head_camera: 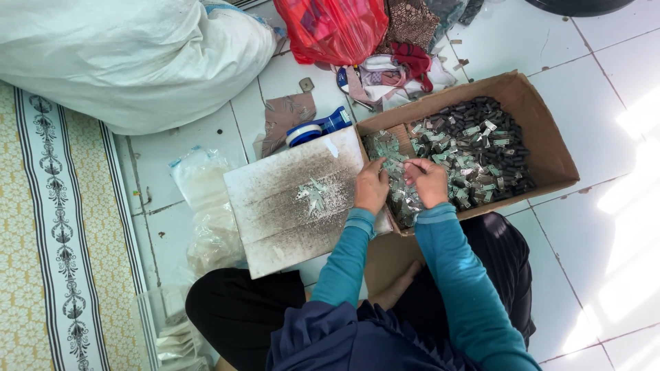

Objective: Sorting, counting, and packaging small metal components into plastic bags on a workshop floor.

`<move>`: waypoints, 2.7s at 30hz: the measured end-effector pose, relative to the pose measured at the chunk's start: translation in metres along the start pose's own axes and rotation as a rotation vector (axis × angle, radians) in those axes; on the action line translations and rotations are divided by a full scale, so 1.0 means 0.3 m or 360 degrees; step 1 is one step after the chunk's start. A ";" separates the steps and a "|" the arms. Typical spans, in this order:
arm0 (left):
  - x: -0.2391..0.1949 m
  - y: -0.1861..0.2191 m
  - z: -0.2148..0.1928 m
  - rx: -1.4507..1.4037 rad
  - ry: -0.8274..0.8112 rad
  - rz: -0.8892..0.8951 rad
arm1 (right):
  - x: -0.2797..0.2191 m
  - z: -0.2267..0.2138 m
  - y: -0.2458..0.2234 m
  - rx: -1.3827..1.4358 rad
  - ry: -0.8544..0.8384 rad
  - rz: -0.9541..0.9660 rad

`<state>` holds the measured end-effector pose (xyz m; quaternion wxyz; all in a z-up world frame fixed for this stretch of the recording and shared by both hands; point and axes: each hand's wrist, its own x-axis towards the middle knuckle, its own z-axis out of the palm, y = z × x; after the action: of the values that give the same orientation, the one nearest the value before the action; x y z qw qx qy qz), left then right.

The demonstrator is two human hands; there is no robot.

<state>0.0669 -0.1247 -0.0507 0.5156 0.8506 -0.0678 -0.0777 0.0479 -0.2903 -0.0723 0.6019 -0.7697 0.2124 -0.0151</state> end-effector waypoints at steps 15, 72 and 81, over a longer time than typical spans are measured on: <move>-0.260 -0.076 -0.284 -0.1692 0.0691 -0.0629 | -0.358 0.322 -0.289 0.0574 -0.0378 -0.0063; -0.350 -0.061 -0.377 -0.0475 0.1003 -0.0182 | -0.305 0.414 -0.205 -0.0274 -0.0183 -0.1014; -0.138 0.060 -0.131 -0.0207 0.0514 0.0188 | 0.015 0.100 -0.014 -0.0275 0.0329 -0.0895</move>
<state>0.0336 -0.0908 -0.0143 0.5773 0.8114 -0.0288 0.0862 0.0617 -0.2635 -0.0777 0.4817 -0.8409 0.0518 -0.2410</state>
